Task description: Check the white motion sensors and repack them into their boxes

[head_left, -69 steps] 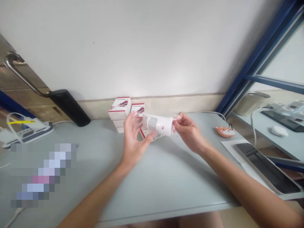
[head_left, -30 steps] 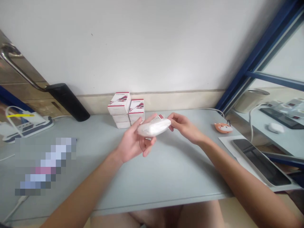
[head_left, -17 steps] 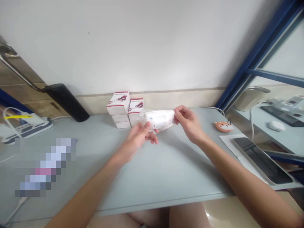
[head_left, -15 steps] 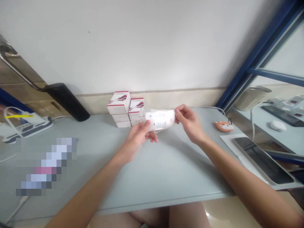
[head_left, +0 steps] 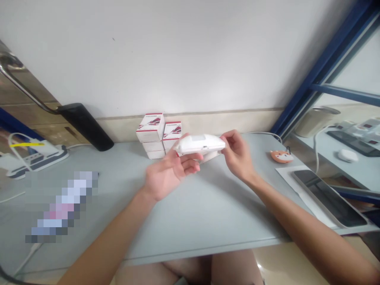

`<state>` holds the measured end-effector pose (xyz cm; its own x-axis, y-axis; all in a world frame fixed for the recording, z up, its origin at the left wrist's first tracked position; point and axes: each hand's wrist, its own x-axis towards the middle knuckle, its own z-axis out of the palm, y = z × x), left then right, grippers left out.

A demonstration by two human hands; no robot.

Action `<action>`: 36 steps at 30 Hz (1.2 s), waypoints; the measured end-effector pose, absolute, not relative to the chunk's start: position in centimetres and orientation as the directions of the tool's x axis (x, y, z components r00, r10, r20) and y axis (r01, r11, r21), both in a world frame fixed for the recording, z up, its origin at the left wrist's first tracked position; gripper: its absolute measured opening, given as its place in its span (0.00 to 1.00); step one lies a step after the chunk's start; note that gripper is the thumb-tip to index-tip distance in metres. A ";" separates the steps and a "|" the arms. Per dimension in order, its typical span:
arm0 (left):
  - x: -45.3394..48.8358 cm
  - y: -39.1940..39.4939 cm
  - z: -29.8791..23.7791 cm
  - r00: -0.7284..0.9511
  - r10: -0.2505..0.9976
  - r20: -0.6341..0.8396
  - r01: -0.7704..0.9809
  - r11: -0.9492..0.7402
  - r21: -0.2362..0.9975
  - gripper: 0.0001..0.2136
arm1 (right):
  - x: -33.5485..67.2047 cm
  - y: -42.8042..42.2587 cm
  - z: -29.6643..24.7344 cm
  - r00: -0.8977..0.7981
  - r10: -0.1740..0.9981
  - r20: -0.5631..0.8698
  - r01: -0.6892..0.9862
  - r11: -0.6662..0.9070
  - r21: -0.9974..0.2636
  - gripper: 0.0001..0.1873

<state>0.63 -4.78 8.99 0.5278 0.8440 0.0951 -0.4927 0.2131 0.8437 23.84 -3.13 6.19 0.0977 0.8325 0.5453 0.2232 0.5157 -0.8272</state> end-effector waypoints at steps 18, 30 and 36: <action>2.2 -4.5 7.6 0.368 0.930 0.003 -0.320 0.124 0.939 0.26 | 23.4 -4.4 7.2 0.070 0.829 0.555 0.146 0.542 -0.828 0.18; 0.8 -4.7 8.6 0.526 0.849 0.046 -0.428 0.218 0.877 0.24 | 24.6 -3.0 7.1 0.006 0.949 0.317 -0.052 0.317 -0.947 0.19; 0.9 -4.2 8.3 0.408 0.912 0.036 -0.264 0.079 0.961 0.27 | 24.9 -2.6 6.9 -0.076 0.970 0.230 -0.154 0.217 -0.964 0.18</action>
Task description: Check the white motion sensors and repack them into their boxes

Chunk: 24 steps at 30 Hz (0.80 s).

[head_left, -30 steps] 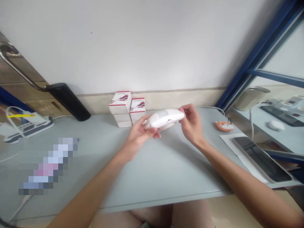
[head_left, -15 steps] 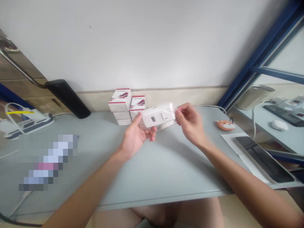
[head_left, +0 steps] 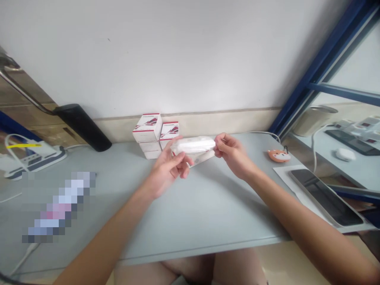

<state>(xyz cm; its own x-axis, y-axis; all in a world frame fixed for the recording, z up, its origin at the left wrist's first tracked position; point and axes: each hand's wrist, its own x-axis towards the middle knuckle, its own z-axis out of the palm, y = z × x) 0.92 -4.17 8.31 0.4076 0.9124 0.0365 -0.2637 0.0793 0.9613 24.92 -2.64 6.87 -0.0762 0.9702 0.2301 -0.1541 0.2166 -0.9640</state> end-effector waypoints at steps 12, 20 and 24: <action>0.5 -3.2 7.1 0.236 0.970 0.065 0.098 -0.090 0.991 0.33 | 24.5 -3.4 7.4 -0.257 0.898 0.357 -0.151 0.327 -0.933 0.21; 0.3 -2.9 7.5 0.076 0.996 0.048 0.105 -0.056 0.993 0.30 | 23.5 -5.0 6.6 -0.527 0.713 0.462 0.242 0.648 -0.722 0.41; 0.6 -3.0 7.7 0.042 0.995 0.090 0.114 -0.095 0.989 0.24 | 22.9 -5.3 5.4 -0.668 0.598 0.442 0.489 0.801 -0.345 0.39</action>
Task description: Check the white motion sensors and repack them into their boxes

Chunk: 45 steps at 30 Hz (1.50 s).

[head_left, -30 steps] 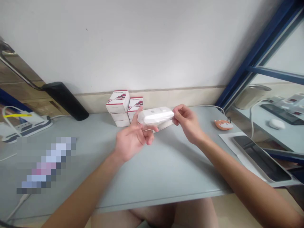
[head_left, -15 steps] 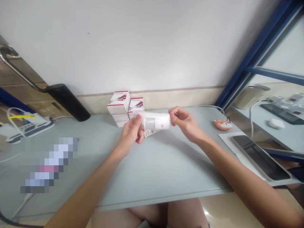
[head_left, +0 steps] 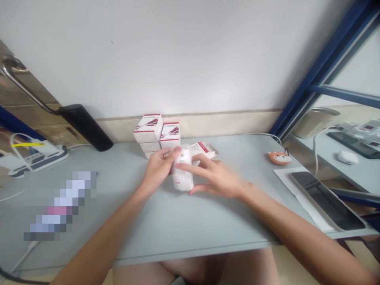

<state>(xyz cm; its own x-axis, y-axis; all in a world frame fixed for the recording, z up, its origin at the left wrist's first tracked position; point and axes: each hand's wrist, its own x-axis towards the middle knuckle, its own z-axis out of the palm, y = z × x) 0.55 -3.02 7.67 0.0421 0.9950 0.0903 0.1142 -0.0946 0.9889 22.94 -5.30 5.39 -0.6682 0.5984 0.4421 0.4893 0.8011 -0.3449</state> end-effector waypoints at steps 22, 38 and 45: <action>5.6 0.7 6.8 0.601 0.728 0.329 0.714 -0.675 0.188 0.18 | 29.5 1.3 4.5 0.066 0.943 0.327 0.670 0.201 -0.714 0.42; 4.8 -0.5 5.0 0.511 0.693 0.508 0.680 -0.687 0.254 0.33 | 28.2 -0.1 5.1 -0.090 0.886 0.454 0.635 0.403 -0.660 0.37; 3.4 -1.6 4.0 0.461 0.563 0.686 0.658 -0.735 0.162 0.29 | 26.0 -2.7 6.5 -0.221 0.865 0.450 0.610 0.483 -0.628 0.27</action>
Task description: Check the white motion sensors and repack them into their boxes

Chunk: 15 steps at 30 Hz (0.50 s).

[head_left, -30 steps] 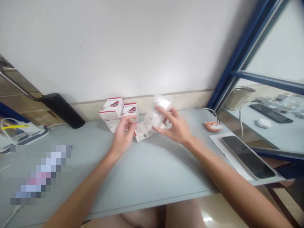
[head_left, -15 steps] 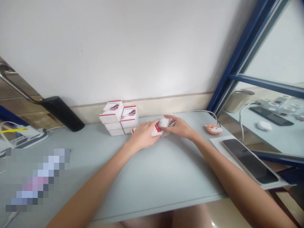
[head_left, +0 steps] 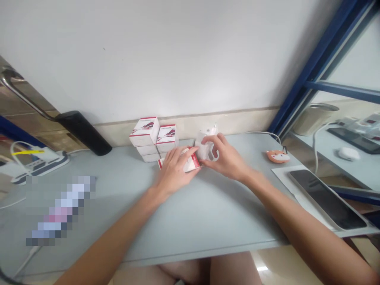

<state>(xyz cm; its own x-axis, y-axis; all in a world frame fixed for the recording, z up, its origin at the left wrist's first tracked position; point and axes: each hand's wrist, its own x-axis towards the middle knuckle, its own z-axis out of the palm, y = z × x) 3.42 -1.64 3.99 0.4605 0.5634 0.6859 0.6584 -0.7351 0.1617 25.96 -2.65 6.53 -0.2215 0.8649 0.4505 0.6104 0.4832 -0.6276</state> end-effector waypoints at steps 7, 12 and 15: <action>1.9 -1.9 3.7 0.415 0.524 0.744 0.661 -0.735 0.150 0.26 | 23.8 -3.0 4.0 -0.117 0.865 0.489 0.432 0.487 -0.759 0.27; 2.0 -2.4 3.9 0.388 0.568 0.725 0.653 -0.725 0.218 0.27 | 23.3 -3.5 3.8 -0.052 0.785 0.618 0.384 0.587 -0.713 0.28; 2.3 -2.6 3.8 0.344 0.584 0.735 0.612 -0.733 0.296 0.28 | 23.4 -3.7 4.5 -0.076 0.776 0.627 0.392 0.601 -0.697 0.28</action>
